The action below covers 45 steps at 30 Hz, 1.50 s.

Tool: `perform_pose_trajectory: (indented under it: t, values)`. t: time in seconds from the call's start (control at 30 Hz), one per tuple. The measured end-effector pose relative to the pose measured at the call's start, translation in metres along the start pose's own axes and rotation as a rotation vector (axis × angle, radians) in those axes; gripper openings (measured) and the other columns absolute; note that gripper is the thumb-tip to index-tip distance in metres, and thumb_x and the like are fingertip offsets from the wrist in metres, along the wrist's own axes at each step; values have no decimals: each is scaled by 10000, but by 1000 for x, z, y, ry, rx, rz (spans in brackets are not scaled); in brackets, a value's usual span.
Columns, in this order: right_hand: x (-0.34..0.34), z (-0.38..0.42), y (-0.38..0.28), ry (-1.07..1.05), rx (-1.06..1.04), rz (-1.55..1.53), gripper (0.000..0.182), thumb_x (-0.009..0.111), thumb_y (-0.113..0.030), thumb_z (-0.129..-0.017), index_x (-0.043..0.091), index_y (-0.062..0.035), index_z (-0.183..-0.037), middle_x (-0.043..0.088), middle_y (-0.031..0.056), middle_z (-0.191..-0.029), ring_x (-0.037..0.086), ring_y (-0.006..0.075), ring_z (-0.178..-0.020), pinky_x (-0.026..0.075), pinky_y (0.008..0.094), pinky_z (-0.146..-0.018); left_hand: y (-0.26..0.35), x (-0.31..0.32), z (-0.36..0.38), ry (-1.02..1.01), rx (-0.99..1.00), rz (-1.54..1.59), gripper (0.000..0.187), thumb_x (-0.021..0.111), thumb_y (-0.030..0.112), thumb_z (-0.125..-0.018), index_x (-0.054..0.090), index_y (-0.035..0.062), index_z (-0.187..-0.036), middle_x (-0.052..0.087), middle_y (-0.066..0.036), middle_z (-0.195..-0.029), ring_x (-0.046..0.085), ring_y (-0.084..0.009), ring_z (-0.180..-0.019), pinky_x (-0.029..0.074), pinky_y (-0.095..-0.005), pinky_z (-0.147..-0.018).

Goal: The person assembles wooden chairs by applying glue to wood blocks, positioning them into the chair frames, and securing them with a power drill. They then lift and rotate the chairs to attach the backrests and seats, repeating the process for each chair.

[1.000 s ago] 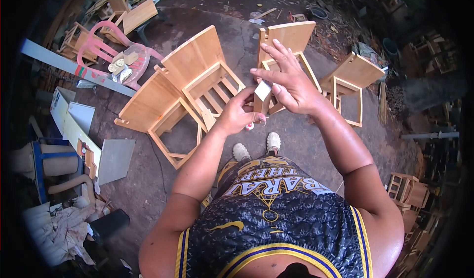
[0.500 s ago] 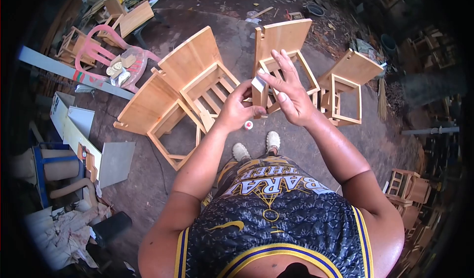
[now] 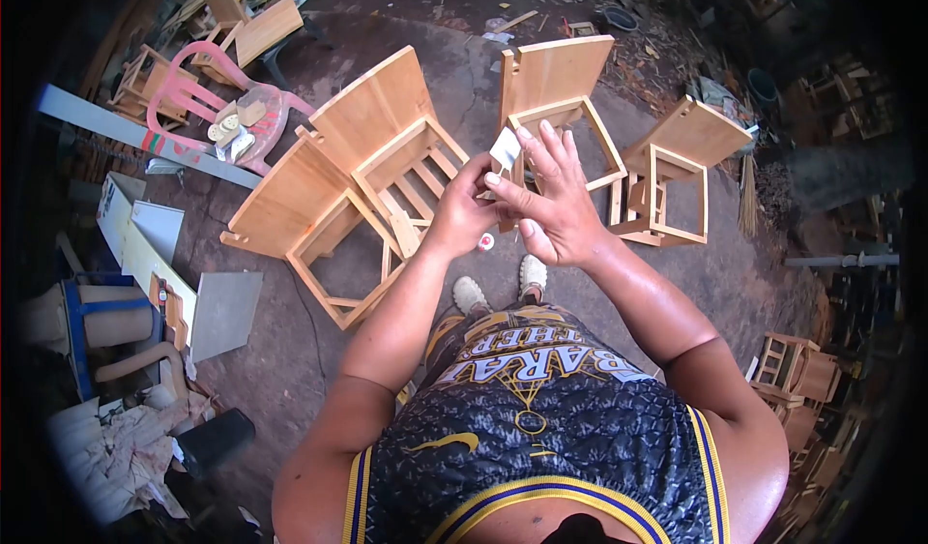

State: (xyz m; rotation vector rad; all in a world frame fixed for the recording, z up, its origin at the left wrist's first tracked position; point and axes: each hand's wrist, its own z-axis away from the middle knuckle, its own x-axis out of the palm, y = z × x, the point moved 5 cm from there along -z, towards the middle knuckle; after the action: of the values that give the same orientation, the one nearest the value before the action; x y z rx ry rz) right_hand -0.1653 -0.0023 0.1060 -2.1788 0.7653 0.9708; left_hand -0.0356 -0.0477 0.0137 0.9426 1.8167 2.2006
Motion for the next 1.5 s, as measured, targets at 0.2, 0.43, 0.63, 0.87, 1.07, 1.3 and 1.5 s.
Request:
perform_pose_trajectory:
  t: [0.2,0.43,0.63,0.87,1.07,1.3,1.5]
  values:
    - [-3,-2,30,83,121,-211,470,372,-419,-937,564,-215,-1315,254,211,-1505,167,443,-1405,132,558,-1120,10,7,2,-87,215,-35,815,820,305,-719,384,23,-1346,547,-92,-1236,528,-194,-1149,435,-346,-973]
    - [0,5,57,73,235,-410,483,343,-419,-969,557,-168,-1323,251,207,-1512,158,406,-1419,116,512,-1137,3,13,0,-143,175,90,953,814,409,-701,313,3,-1403,494,-105,-1309,492,-212,-1206,401,-356,-1008]
    - [-4,16,72,4,210,-491,508,325,-444,-980,545,-150,-1332,226,207,-1523,128,383,-1432,91,490,-1145,-12,26,-11,-247,108,158,913,813,427,-694,357,14,-1370,522,-93,-1281,506,-201,-1193,417,-347,-990]
    - [-14,34,126,-41,125,-586,503,327,-419,-975,528,-147,-1348,219,216,-1525,129,371,-1435,89,480,-1149,-20,67,-36,-318,46,348,866,783,459,-715,381,33,-1353,572,-105,-1202,560,-215,-1124,468,-356,-938]
    - [-42,53,185,-86,61,-771,541,318,-471,-976,540,-133,-1336,225,210,-1526,147,351,-1435,100,456,-1150,-59,119,-87,-316,-14,477,905,761,515,-711,367,26,-1363,596,-146,-1162,600,-252,-1067,506,-387,-891]
    - [-83,78,286,-100,104,-878,602,327,-523,-963,497,-110,-1367,220,200,-1531,176,342,-1428,132,456,-1142,-95,181,-150,-191,15,564,907,762,519,-712,373,8,-1353,618,-160,-1111,631,-257,-1005,519,-379,-868]
    - [-62,109,336,-155,206,-882,506,353,-412,-986,514,-96,-1347,258,186,-1519,171,328,-1430,147,444,-1145,-105,178,-172,-143,67,661,834,736,487,-744,370,96,-1384,593,-139,-1165,609,-281,-1057,549,-398,-862]
